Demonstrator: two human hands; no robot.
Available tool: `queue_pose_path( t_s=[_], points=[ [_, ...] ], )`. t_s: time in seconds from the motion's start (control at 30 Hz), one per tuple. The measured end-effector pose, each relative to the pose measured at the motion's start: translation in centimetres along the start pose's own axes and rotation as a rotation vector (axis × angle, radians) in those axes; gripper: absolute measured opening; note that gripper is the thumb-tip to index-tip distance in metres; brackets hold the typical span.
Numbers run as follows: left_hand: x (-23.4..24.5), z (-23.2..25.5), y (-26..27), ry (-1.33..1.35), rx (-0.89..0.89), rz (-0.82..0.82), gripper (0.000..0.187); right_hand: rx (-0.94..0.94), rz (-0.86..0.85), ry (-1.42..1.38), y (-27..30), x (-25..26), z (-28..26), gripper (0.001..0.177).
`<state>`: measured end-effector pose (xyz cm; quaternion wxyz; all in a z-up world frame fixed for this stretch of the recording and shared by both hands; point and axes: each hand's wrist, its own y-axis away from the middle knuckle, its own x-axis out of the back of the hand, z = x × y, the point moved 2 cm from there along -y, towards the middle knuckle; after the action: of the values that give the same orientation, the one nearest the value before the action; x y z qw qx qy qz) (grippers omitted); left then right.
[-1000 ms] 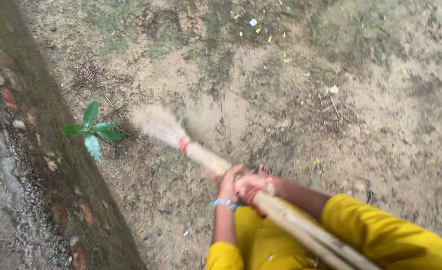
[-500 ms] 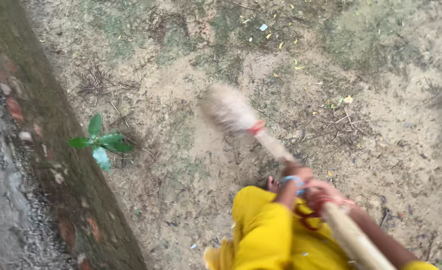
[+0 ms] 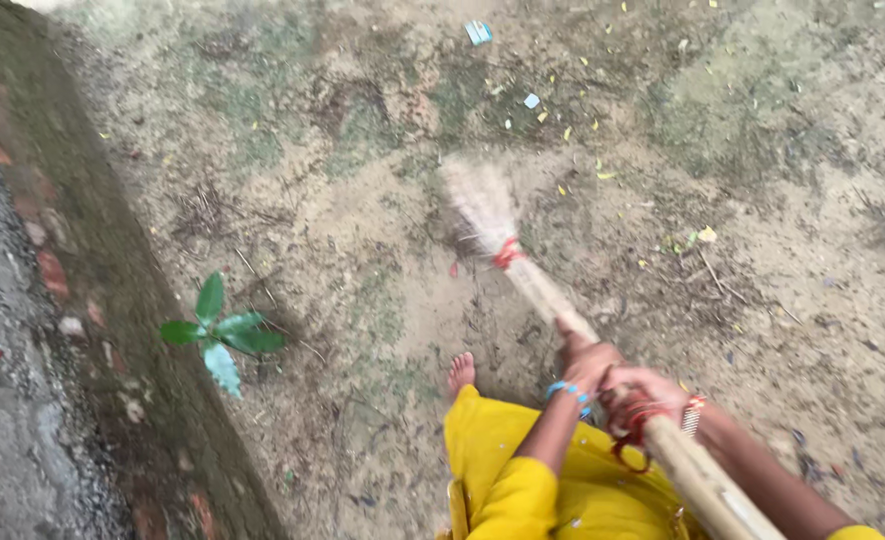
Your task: The person sweeps dirt and debris across an outdoor ground surface using a bundle broom.
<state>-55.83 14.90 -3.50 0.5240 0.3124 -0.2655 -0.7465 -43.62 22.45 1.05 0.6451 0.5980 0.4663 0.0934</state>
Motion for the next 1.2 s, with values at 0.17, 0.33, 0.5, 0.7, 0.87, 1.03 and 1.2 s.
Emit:
queue_pose_path(
  t_s=[0.17,0.33,0.5,0.7,0.87,1.03,1.2],
  points=[
    [13.9,1.7,-2.1,0.074,-0.09,0.096,0.092,-0.149,-0.404,0.149,-8.1,-10.4,0.7,0.031],
    [25.4,3.9,-4.4,0.141,-0.029,0.231,0.106,-0.081,-0.407,0.492,-19.3,-18.4,1.1,0.024],
    [27.6,2.3,-9.8,0.209,0.167,0.035,0.091,-0.074,-0.381,0.534,-23.9,-18.0,1.6,0.024],
    [18.0,0.8,-14.2,-0.055,0.173,-0.153,0.091,0.048,-0.36,-0.053,-19.1,-9.7,-0.1,0.025],
    [9.5,1.8,-13.9,-0.318,0.115,-0.217,0.099,0.11,-0.18,-0.456,-14.0,-4.5,1.4,0.019],
    [4.3,5.5,-8.9,-0.421,0.099,-0.307,0.107,0.173,-0.014,-0.431,-10.8,-3.8,0.4,0.017],
    [2.9,10.3,-4.6,-0.53,0.073,-0.376,0.116,0.311,0.094,-0.309,-5.9,-4.9,-1.5,0.013]
  ],
)
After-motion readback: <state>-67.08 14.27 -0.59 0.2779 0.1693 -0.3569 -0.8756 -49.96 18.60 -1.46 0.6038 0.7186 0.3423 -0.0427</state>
